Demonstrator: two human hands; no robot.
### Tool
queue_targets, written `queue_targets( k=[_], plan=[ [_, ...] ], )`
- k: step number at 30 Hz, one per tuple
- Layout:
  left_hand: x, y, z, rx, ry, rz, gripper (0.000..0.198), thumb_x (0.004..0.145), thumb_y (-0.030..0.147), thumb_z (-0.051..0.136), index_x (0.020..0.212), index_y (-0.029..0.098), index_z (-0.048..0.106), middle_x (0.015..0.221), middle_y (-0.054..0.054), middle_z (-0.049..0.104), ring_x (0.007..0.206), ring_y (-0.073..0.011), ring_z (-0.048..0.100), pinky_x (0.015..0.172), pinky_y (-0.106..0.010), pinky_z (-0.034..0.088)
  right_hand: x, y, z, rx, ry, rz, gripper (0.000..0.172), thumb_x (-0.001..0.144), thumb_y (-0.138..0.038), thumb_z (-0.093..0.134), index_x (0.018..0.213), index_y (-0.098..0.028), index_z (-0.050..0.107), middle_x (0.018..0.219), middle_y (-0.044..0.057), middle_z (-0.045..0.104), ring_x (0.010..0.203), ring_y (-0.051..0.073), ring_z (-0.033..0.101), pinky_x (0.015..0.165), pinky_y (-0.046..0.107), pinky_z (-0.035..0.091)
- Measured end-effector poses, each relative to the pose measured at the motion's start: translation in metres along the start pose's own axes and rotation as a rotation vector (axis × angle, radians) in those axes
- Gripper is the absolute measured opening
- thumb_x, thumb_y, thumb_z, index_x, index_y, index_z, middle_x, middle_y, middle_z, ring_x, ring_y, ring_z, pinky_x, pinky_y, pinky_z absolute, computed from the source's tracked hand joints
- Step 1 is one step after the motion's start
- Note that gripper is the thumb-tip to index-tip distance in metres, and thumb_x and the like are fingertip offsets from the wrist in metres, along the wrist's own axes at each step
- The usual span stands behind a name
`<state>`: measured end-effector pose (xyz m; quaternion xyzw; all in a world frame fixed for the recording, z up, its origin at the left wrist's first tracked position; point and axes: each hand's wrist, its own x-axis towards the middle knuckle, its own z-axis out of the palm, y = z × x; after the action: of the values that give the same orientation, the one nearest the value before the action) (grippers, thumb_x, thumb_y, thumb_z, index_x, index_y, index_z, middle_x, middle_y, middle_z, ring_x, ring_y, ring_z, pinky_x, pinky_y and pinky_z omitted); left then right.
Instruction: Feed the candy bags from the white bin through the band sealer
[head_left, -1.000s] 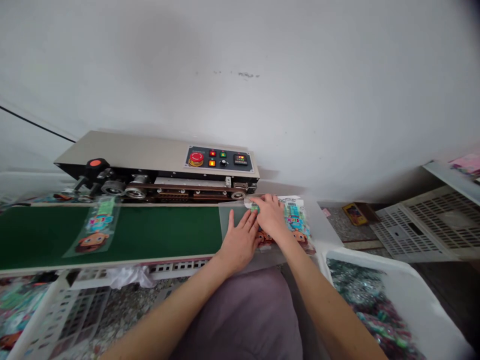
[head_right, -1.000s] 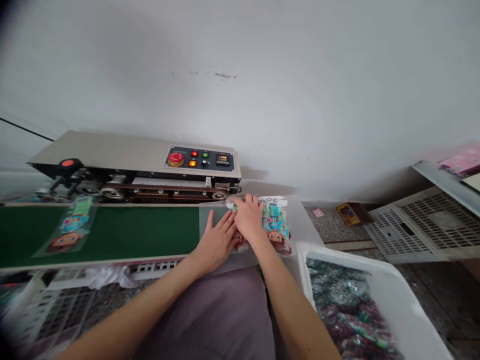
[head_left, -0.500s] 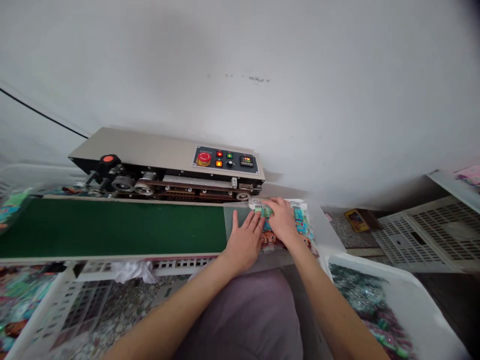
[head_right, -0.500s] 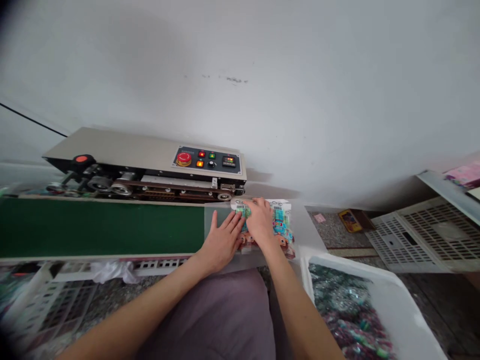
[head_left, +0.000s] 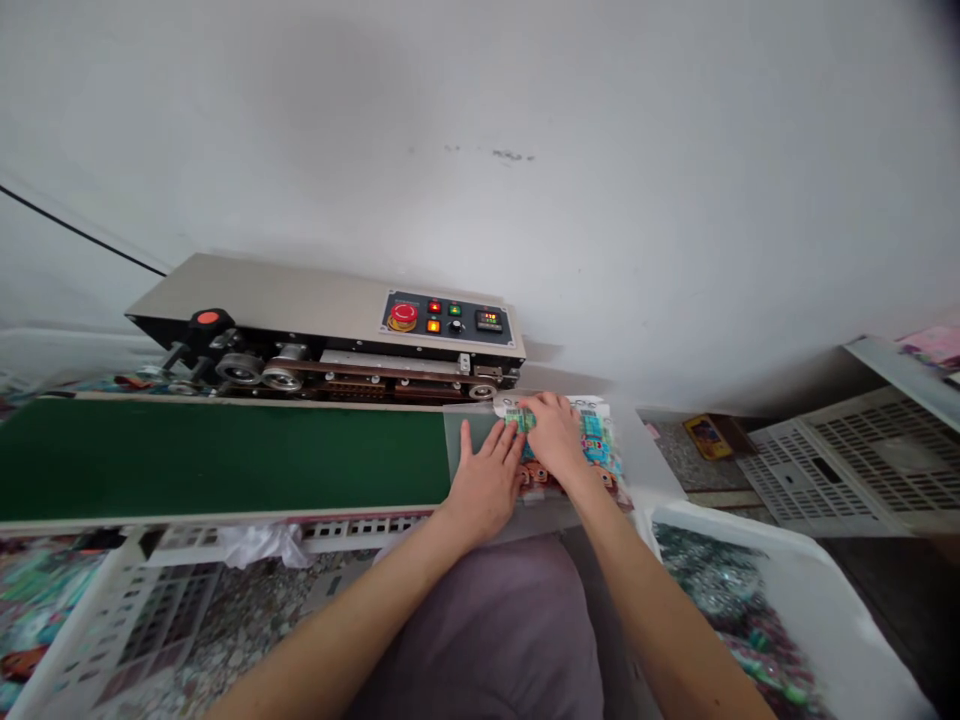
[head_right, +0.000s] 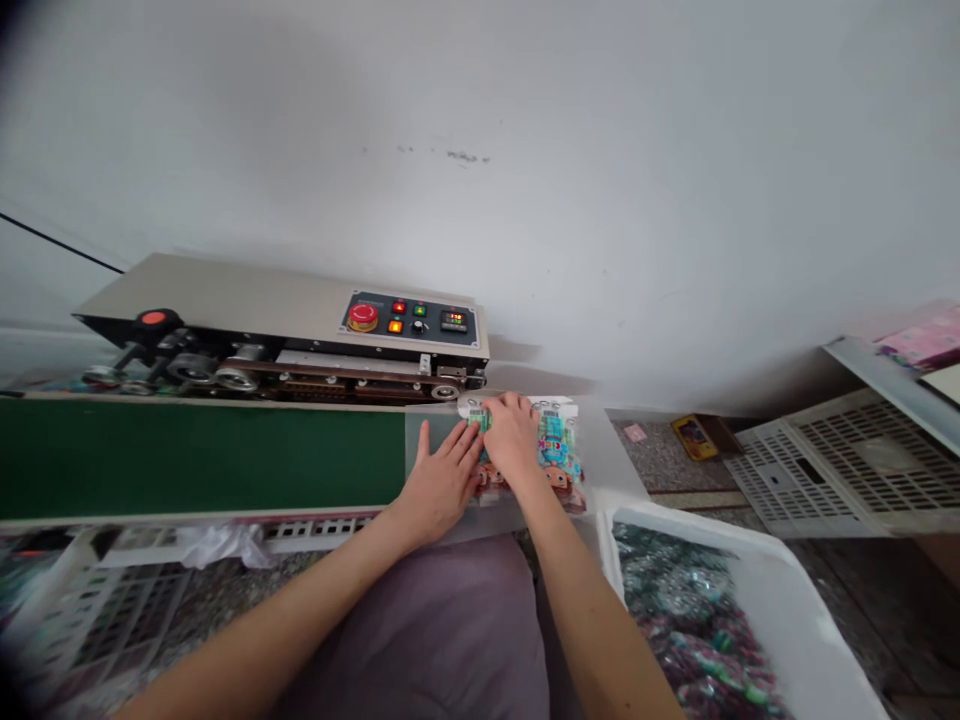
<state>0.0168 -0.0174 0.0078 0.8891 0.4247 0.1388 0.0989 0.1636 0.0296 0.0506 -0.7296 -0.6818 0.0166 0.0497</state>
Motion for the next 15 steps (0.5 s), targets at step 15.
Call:
queue_targets(
  k=[15],
  plan=[
    [-0.006, -0.01, -0.013, 0.027, -0.011, -0.111, 0.052, 0.106, 0.035, 0.028, 0.153, 0.018, 0.038, 0.163, -0.01, 0.032, 0.151, -0.0292, 0.028, 0.118, -0.074, 0.007, -0.057, 0.021, -0.004, -0.251, 0.021, -0.088, 0.041, 0.1, -0.033, 0.047, 0.138, -0.026, 0.06, 0.156, 0.008, 0.047, 0.146, 0.036, 0.031, 0.114, 0.06, 0.023]
  ],
)
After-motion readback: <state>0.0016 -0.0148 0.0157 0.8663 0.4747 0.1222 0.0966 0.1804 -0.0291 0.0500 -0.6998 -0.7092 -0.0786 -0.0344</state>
